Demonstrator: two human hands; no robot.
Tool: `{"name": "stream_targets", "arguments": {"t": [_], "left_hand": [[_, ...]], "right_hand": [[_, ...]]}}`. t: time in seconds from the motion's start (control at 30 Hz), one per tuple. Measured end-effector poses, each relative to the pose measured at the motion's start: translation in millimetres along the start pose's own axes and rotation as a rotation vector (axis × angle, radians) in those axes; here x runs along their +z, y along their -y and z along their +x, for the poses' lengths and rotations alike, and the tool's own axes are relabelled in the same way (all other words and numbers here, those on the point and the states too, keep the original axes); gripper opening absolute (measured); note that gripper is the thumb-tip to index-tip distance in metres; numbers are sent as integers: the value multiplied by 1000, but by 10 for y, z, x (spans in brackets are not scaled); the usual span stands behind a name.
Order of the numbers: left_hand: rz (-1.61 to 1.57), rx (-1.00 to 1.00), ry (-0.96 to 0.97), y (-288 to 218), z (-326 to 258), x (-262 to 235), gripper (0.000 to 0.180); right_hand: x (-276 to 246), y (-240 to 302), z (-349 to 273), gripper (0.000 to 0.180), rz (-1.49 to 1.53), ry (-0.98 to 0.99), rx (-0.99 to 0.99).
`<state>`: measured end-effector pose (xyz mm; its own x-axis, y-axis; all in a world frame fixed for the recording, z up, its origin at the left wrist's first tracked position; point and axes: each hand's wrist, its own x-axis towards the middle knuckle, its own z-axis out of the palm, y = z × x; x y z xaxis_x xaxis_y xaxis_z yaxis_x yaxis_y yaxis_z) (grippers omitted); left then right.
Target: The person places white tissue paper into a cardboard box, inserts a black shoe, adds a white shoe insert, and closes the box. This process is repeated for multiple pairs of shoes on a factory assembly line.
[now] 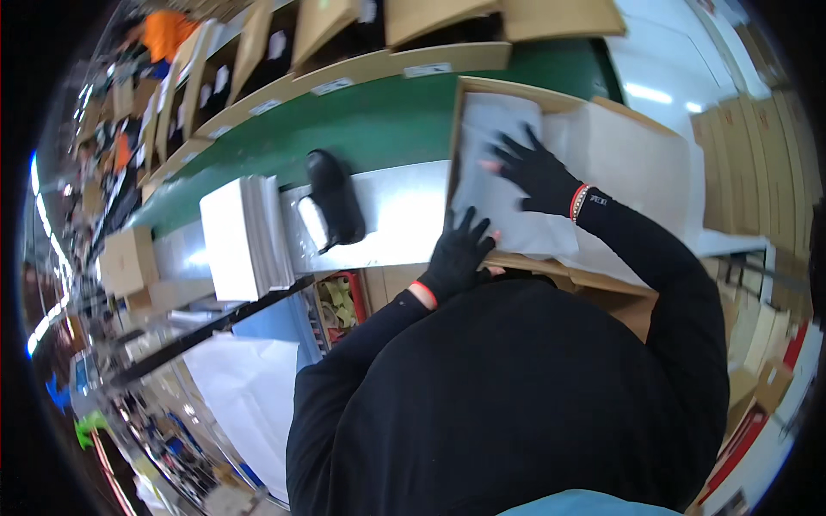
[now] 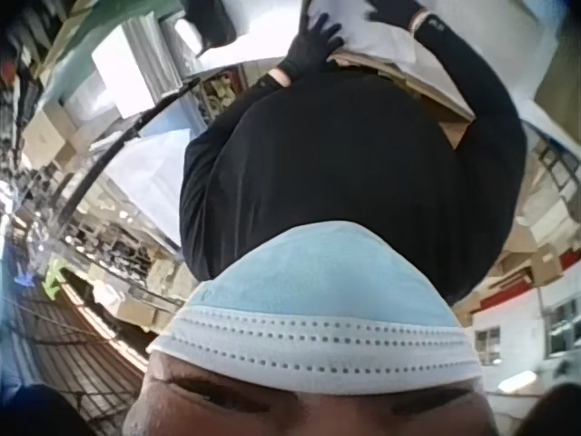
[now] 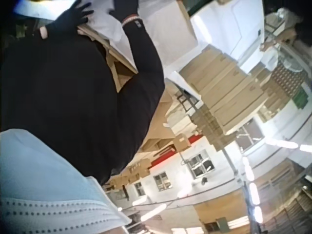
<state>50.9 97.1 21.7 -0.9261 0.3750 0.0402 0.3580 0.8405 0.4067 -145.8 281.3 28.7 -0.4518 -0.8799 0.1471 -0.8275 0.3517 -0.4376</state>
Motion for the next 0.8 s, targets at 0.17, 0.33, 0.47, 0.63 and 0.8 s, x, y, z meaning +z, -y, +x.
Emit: {"name": "stream_targets", "arguments": {"t": [0.17, 0.33, 0.47, 0.63, 0.8], "left_hand": [[-354, 7, -293, 284, -334, -528, 50], [-273, -444, -877, 1964, -1342, -1557, 29], [295, -1171, -1172, 3603, -2997, -1869, 78], [-69, -1655, -383, 4188, -4329, -2097, 102], [632, -1465, -554, 3616, -3326, -2514, 70]], "right_hand": [[69, -132, -577, 76, -139, 555, 305], [-435, 723, -282, 58, 168, 97, 374], [-275, 1430, 217, 53, 282, 63, 269], [-162, 1939, 506, 51, 340, 188, 151], [-135, 2032, 427, 51, 227, 156, 253]]}}
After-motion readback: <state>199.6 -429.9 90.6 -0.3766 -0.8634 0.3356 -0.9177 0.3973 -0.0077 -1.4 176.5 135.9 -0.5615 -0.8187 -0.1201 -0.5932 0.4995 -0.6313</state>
